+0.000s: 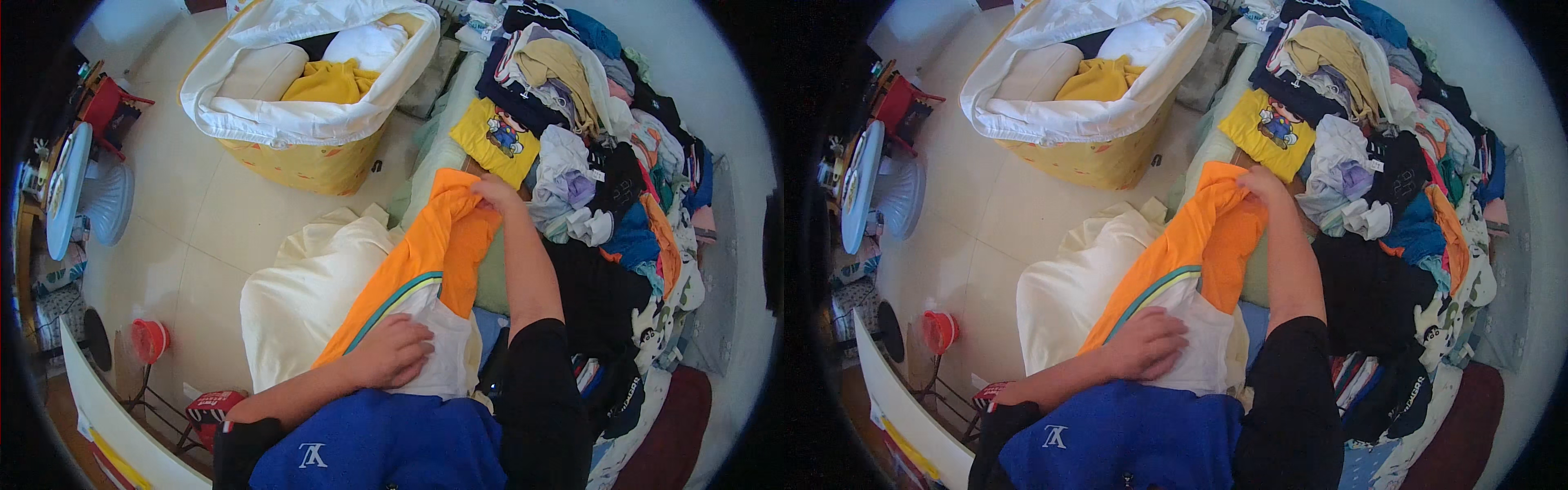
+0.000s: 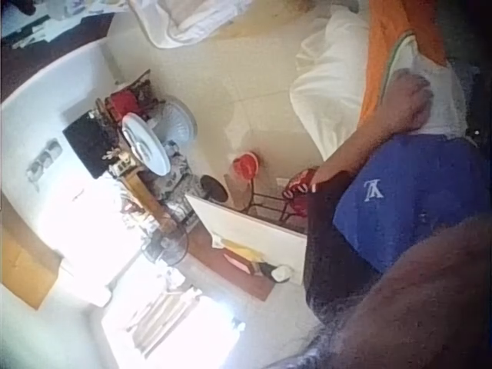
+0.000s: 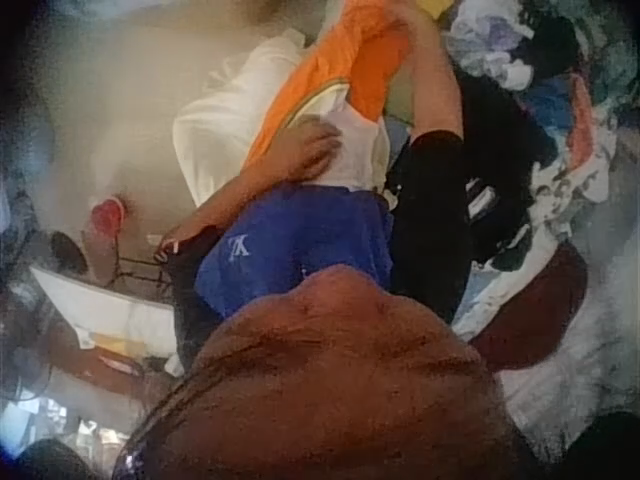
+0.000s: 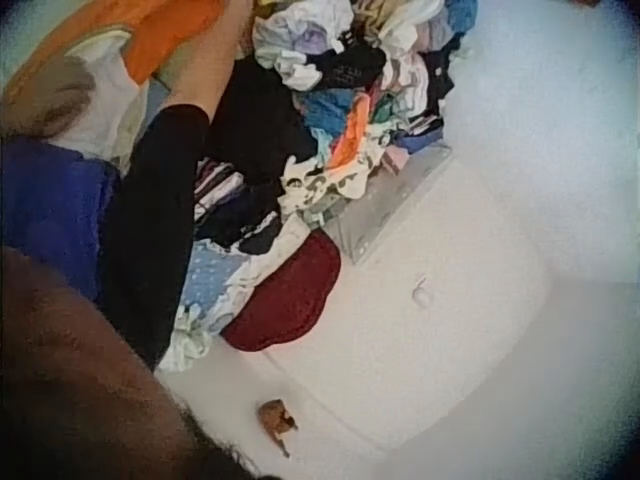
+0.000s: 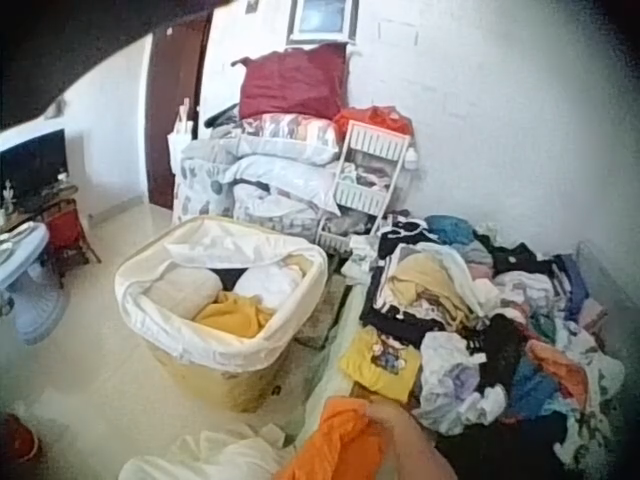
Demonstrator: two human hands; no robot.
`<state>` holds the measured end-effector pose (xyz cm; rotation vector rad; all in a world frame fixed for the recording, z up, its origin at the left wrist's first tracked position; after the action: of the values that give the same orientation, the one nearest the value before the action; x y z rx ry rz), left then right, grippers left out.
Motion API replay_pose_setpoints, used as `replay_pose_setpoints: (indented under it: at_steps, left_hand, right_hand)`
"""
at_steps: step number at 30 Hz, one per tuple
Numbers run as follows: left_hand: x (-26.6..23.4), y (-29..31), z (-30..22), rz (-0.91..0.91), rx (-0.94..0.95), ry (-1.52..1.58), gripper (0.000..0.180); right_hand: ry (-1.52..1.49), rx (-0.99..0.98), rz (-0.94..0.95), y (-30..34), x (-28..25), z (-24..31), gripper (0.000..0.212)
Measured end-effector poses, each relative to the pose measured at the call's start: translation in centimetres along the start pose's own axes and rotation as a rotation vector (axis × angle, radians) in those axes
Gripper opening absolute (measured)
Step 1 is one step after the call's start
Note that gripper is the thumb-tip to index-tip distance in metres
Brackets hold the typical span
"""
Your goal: Folding various items of clothing, including a yellow t-shirt and an orange jersey, on a bed.
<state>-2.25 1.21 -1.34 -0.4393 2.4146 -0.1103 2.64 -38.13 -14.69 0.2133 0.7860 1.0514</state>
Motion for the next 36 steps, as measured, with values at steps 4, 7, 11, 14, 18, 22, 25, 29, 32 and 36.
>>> replay_pose_setpoints:
  at_steps: [4, 7, 11, 14, 18, 22, 25, 29, 32, 36]
  left_hand:
    - [-3.0, 2.1, 1.8, -0.416, -0.38, -0.098, 0.034]
    - [-4.1, 3.6, 2.7, -0.325, -0.927, 0.107, 0.041]
    - [-3.6, 4.9, 2.7, -0.216, -1.099, 0.304, 0.043]
    - [-4.0, 4.4, 2.7, 0.006, -1.19, 0.249, 0.042]
    - [-5.0, 4.3, 2.8, 0.189, -1.239, 0.246, 0.041]
    - [-4.9, 4.9, 4.7, 0.188, -1.149, 0.522, 0.043]
    - [-6.1, 4.7, 4.0, 0.228, -1.218, 0.526, 0.046]
    - [-6.5, 4.5, 4.5, 0.358, -1.22, 0.346, 0.058]
    - [-6.9, 3.9, 3.4, 0.297, -1.222, 0.132, 0.069]
    - [-7.9, 0.8, 0.6, 0.08, -0.851, -0.415, 0.075]
  right_hand:
    - [0.29, -0.284, -0.044, -2.4, 0.1, 3.3, 0.051]
    - [0.645, -0.379, -0.08, -1.5, 2.5, 7.2, 0.052]
    - [0.931, -0.431, 0.096, -2.5, 4.5, 7.9, 0.053]
    - [0.773, -0.489, 0.185, -4.1, 4.4, 6.8, 0.043]
    - [0.023, -0.233, -0.05, -5.8, -0.4, 2.5, 0.034]
    - [-0.661, -0.128, -0.334, -7.0, -3.9, -0.2, 0.028]
    - [-0.402, -0.269, -0.388, -6.8, -0.8, 1.8, 0.029]
    - [0.148, -0.382, -0.415, -7.7, -0.1, 1.3, 0.033]
    - [-0.172, -0.408, -0.309, -8.4, 1.0, 0.3, 0.035]
    - [-0.235, -0.322, -0.287, -7.4, 0.6, 1.2, 0.039]
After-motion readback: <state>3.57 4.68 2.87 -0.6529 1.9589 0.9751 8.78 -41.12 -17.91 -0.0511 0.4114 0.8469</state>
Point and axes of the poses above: each hand's wrist, its own y-axis away from the middle knuckle, its own x-axis out of the palm, z = x × y, the point moved 3 cm from there along -y, towards the middle knuckle, and after that the axes turned 15 degrees about -x, right-handed, at the moved point
